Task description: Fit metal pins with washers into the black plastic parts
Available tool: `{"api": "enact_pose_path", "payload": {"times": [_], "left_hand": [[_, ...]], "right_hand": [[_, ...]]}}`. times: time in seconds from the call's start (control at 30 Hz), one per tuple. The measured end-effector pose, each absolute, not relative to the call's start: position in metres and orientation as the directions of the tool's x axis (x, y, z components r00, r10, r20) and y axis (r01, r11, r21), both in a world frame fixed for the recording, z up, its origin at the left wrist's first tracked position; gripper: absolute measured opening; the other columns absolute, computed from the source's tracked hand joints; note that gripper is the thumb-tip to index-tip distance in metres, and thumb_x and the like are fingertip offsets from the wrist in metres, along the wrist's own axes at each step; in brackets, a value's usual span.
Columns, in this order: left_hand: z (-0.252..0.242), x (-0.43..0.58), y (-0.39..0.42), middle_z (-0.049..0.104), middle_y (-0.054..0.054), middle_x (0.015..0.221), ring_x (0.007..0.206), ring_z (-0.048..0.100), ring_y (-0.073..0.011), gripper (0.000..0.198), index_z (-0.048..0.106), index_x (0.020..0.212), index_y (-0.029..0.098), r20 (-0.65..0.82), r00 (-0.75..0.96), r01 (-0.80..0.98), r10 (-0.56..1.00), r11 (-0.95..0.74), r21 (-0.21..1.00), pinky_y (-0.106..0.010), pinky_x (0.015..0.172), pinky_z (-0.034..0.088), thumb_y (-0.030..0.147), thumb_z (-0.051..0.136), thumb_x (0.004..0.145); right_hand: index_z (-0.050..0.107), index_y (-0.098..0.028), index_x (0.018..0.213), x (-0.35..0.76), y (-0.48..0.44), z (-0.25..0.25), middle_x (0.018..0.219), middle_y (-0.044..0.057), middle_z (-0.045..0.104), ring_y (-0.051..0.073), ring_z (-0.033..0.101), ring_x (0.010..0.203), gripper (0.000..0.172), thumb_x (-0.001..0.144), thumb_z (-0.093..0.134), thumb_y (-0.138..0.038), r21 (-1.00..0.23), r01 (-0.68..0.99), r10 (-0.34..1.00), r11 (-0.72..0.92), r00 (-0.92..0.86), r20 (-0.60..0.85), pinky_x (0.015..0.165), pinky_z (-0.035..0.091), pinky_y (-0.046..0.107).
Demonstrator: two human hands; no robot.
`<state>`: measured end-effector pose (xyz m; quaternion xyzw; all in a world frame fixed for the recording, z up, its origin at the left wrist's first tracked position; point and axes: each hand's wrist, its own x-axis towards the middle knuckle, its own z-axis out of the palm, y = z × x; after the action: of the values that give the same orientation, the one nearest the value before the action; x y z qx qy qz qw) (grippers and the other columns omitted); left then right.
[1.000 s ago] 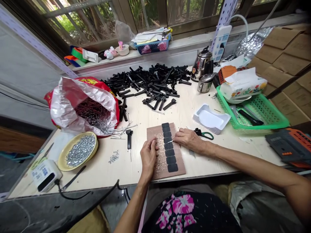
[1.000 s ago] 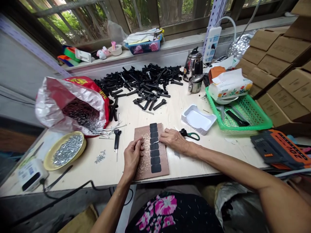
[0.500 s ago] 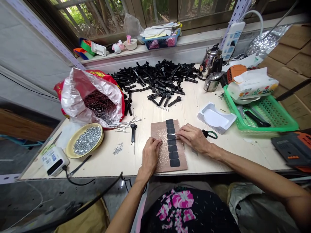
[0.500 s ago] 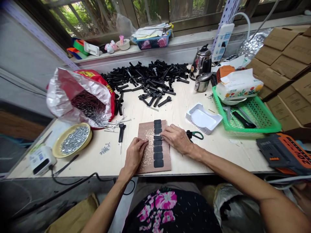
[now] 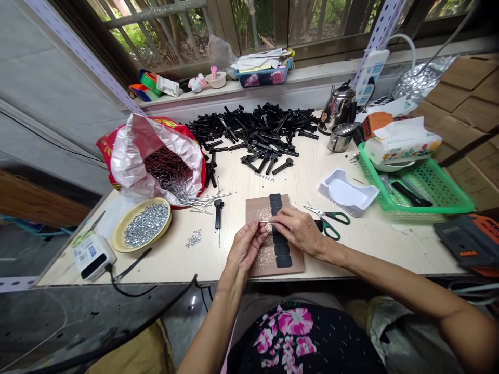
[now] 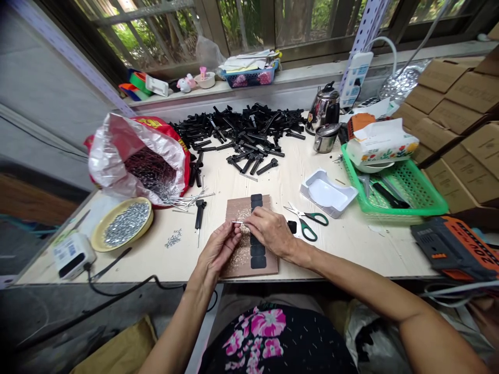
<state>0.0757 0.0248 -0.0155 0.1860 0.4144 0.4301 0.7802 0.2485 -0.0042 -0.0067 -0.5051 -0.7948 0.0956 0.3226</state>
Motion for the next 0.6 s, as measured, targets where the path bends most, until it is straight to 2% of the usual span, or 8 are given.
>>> {"api": "enact_pose_path", "payload": {"times": [0.13, 0.3, 0.5, 0.6], "left_hand": [[-0.0138, 0.0765, 0.0232, 0.067, -0.004, 0.071, 0.062, 0.063, -0.0082, 0.018, 0.066, 0.080, 0.008, -0.465, 0.283, -0.520, 0.839, 0.542, 0.661, -0.018, 0.063, 0.055, 0.016, 0.076, 0.067], [-0.0130, 0.0769, 0.0228, 0.066, -0.001, 0.066, 0.058, 0.061, -0.0068, 0.027, 0.067, 0.078, 0.009, -0.414, 0.207, -0.471, 0.887, 0.461, 0.752, -0.018, 0.062, 0.054, 0.022, 0.082, 0.060], [-0.0130, 0.0796, 0.0209, 0.066, -0.001, 0.063, 0.055, 0.061, -0.0064, 0.033, 0.067, 0.079, 0.009, -0.363, 0.155, -0.435, 0.919, 0.393, 0.810, -0.017, 0.060, 0.053, 0.026, 0.083, 0.057], [-0.0142, 0.0811, 0.0202, 0.067, -0.001, 0.065, 0.056, 0.061, -0.0061, 0.031, 0.067, 0.080, 0.009, -0.344, 0.135, -0.438, 0.929, 0.367, 0.821, -0.017, 0.060, 0.053, 0.026, 0.082, 0.059]], "right_hand": [[0.065, -0.019, 0.095, 0.2475, -0.0057, -0.0019, 0.088, 0.005, 0.060, 0.016, 0.055, 0.084, 0.017, 0.092, 0.048, -0.021, -0.427, 0.776, 0.861, 0.464, -0.284, 0.421, 0.073, 0.045, 0.026], [0.064, -0.020, 0.091, 0.2436, -0.0102, 0.0034, 0.087, 0.006, 0.060, 0.017, 0.054, 0.085, 0.019, 0.093, 0.046, -0.022, -0.318, 0.840, 0.852, 0.439, -0.278, 0.443, 0.072, 0.042, 0.027], [0.061, -0.019, 0.096, 0.2400, -0.0131, 0.0016, 0.088, 0.006, 0.061, 0.016, 0.055, 0.083, 0.019, 0.095, 0.043, -0.024, -0.367, 0.836, 0.870, 0.408, -0.234, 0.434, 0.070, 0.041, 0.026], [0.060, -0.019, 0.093, 0.2386, -0.0138, -0.0004, 0.087, 0.006, 0.062, 0.017, 0.055, 0.082, 0.018, 0.094, 0.043, -0.023, -0.320, 0.862, 0.864, 0.392, -0.226, 0.449, 0.070, 0.039, 0.027]]}}
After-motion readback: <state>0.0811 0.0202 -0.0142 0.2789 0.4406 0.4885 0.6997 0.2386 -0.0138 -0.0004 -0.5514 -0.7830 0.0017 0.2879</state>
